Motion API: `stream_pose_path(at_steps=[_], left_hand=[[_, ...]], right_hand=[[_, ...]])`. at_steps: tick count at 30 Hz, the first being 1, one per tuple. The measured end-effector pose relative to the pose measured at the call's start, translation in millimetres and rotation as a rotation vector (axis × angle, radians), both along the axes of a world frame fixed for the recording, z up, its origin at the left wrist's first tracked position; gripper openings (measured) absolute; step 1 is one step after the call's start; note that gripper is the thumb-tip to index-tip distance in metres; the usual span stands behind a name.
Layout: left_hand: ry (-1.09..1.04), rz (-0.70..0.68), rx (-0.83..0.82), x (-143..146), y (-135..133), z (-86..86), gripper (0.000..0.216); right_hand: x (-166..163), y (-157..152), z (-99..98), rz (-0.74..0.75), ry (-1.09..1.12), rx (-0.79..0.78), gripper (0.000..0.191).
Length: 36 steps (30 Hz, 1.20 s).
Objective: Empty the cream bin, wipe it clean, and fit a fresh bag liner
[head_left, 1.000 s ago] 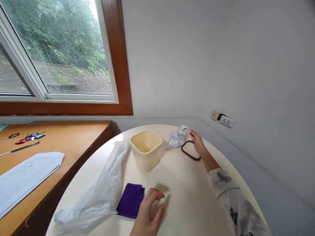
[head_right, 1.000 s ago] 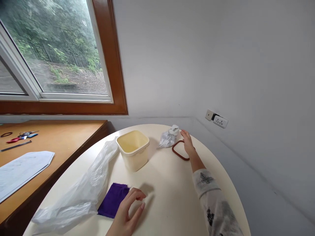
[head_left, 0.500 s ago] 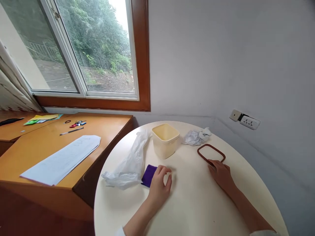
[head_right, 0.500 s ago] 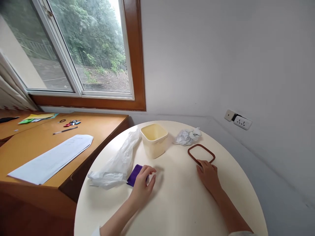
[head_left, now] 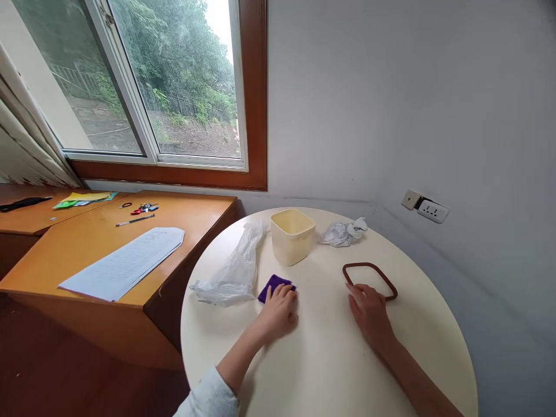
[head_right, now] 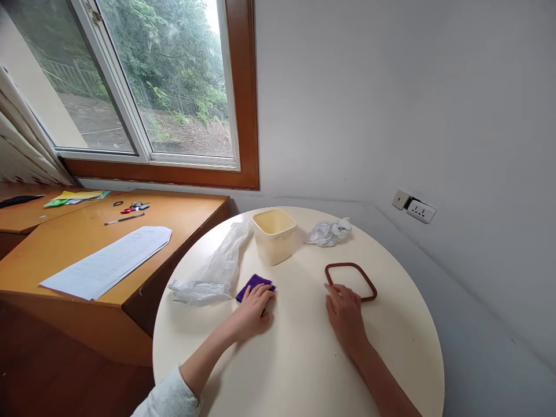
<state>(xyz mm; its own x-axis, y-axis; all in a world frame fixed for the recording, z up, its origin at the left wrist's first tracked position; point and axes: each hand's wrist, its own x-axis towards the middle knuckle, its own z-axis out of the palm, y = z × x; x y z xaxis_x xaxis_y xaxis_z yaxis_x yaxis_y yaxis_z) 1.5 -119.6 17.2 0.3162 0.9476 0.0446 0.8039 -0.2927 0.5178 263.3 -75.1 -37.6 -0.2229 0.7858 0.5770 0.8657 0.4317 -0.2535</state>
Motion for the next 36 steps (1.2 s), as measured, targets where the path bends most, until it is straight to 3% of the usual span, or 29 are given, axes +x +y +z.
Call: stream_pose_path(at_steps=[3, 6, 8, 11, 15, 18, 20, 24, 27, 29, 33, 36], left_hand=[[-0.294, -0.102, 0.024, 8.3, 1.2, -2.4, 0.041], [-0.642, 0.156, 0.1, 5.4, 11.9, -0.9, 0.026], [-0.745, 0.336, 0.184, -3.4, 20.4, 3.1, 0.018], [-0.774, 0.441, 0.263, -17.8, 29.1, 15.5, 0.019], [-0.611, 0.428, 0.319, -22.6, 39.8, 46.2, 0.054], [-0.394, 0.348, 0.289, -18.2, 59.5, 70.3, 0.071], [-0.285, 0.351, 0.205, -16.4, 77.3, 80.5, 0.075], [-0.226, 0.303, 0.151, -16.9, 106.3, 85.5, 0.061], [-0.229, 0.264, 0.198, -15.0, 109.1, 83.7, 0.043], [-0.232, 0.242, 0.232, -11.2, 100.4, 82.5, 0.033], [-0.268, 0.129, 0.351, 0.6, 65.2, 76.8, 0.024], [-0.254, 0.047, 0.453, 11.0, 32.8, 66.3, 0.022]], right_hand=[[-35.4, -16.3, 11.4, 0.224, 0.052, -0.001, 0.029], [-73.2, -33.1, 27.3, 0.358, 0.081, -0.071, 0.03], [-94.8, -40.3, 35.7, 0.412, 0.073, -0.13, 0.033], [-119.0, -41.6, 37.9, 0.469, 0.001, -0.214, 0.05], [-132.3, -31.4, 29.3, 0.38, -0.062, -0.201, 0.027], [-129.0, -24.5, 25.6, 0.337, 0.006, -0.223, 0.024], [-123.5, -21.1, 24.8, 0.326, 0.287, -0.323, 0.019], [-107.4, -10.3, 24.0, 0.229, 1.145, -0.583, 0.008], [-87.4, -1.2, 26.8, 0.158, 1.357, -0.612, 0.011], [-71.3, 1.9, 32.0, 0.131, 1.519, -0.63, 0.013], [-45.0, 2.0, 45.1, 0.042, 2.114, -0.725, 0.013], [-37.1, 2.9, 48.8, 0.011, 2.233, -0.696, 0.016]])
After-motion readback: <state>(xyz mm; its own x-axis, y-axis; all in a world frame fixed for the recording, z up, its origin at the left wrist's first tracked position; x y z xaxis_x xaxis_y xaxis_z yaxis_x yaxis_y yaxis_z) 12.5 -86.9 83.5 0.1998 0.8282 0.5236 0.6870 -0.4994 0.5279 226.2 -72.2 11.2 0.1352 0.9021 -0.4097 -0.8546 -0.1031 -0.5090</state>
